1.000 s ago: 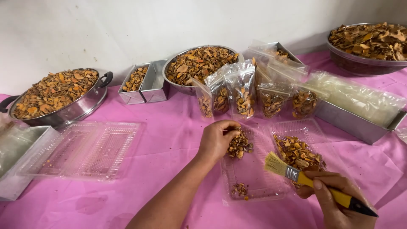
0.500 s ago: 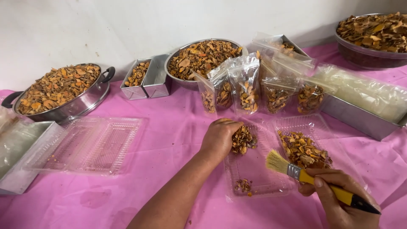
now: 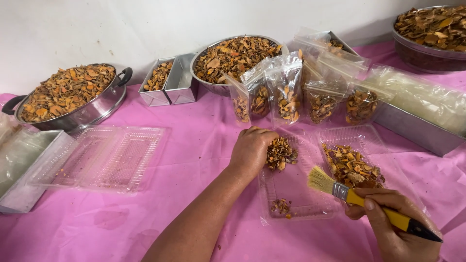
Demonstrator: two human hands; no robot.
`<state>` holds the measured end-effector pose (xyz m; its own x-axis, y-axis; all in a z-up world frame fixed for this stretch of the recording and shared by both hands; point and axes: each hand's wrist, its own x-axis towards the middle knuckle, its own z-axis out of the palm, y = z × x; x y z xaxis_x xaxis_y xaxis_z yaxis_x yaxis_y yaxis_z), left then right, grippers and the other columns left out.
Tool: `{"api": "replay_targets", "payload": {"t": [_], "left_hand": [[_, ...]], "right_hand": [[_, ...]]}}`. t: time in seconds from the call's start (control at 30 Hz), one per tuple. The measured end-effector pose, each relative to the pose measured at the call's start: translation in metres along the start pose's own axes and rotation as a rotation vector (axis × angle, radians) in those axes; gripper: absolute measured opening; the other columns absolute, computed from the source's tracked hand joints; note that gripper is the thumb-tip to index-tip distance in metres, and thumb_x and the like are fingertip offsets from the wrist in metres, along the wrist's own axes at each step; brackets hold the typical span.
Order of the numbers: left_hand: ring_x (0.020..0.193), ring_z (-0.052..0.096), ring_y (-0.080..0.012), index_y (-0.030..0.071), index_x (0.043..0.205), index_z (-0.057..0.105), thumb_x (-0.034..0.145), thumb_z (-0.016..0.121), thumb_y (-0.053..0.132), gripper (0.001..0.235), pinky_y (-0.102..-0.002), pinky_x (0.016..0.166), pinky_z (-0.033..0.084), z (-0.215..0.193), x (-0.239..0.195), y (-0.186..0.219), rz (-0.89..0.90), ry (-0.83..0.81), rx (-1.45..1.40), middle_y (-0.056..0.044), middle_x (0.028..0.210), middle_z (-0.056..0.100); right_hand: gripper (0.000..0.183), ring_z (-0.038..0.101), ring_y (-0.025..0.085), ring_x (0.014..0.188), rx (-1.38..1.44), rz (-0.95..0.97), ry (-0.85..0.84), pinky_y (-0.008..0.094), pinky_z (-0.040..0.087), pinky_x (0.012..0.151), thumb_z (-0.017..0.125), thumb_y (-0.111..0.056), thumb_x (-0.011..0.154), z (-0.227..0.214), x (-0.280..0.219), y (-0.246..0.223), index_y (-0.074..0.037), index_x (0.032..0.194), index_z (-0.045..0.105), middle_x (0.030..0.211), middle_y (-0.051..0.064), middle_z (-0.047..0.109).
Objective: Packaging dried tea leaves into small plastic containers using a brush and hands for sorting and placement.
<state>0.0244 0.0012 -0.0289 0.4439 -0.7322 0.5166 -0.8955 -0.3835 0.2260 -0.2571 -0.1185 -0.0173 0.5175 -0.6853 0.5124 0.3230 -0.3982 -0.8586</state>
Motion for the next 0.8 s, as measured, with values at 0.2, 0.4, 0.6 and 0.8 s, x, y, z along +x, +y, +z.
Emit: {"api": "replay_targets", "payload": {"t": [0.2,0.4,0.6,0.8], "left_hand": [[0.075,0.073,-0.0163,0.012,0.090,0.077,0.093,0.075,0.010,0.004,-0.038,0.084,0.061,-0.032,0.002,0.017,-0.007,0.006,-0.051,-0.005,0.085,0.079],[0.067,0.073,-0.0143,0.010,0.074,0.065,0.096,0.072,0.025,0.028,-0.028,0.072,0.067,-0.057,-0.007,0.045,0.110,-0.249,-0.142,-0.002,0.069,0.071],[0.069,0.061,-0.0156,0.008,0.084,0.069,0.083,0.054,-0.015,0.028,-0.032,0.058,0.045,-0.091,-0.014,0.091,-0.060,-0.934,-0.354,-0.002,0.086,0.069],[0.079,0.067,-0.0164,0.016,0.094,0.077,0.081,0.074,0.007,0.016,-0.031,0.066,0.049,-0.086,-0.013,0.092,-0.133,-1.080,-0.219,0.002,0.087,0.076]], "right_hand": [[0.011,0.075,0.020,0.101,-0.240,-0.180,-0.123,0.030,0.057,0.097,0.061,-0.003,0.103,-0.016,0.007,0.012,0.003,0.095,0.066,0.083,0.013,0.075],[0.007,0.075,0.030,0.108,-0.242,-0.189,-0.153,0.041,0.059,0.103,0.058,0.003,0.104,-0.017,0.005,0.012,0.006,0.098,0.061,0.080,0.017,0.072],[0.009,0.075,0.030,0.106,-0.206,-0.171,-0.181,0.040,0.061,0.099,0.058,0.002,0.103,-0.014,0.007,0.004,0.006,0.095,0.061,0.078,0.016,0.072],[0.009,0.077,0.027,0.077,-0.172,-0.120,-0.204,0.036,0.063,0.087,0.058,0.002,0.102,-0.015,0.006,0.007,0.009,0.097,0.061,0.083,0.021,0.072]]}}
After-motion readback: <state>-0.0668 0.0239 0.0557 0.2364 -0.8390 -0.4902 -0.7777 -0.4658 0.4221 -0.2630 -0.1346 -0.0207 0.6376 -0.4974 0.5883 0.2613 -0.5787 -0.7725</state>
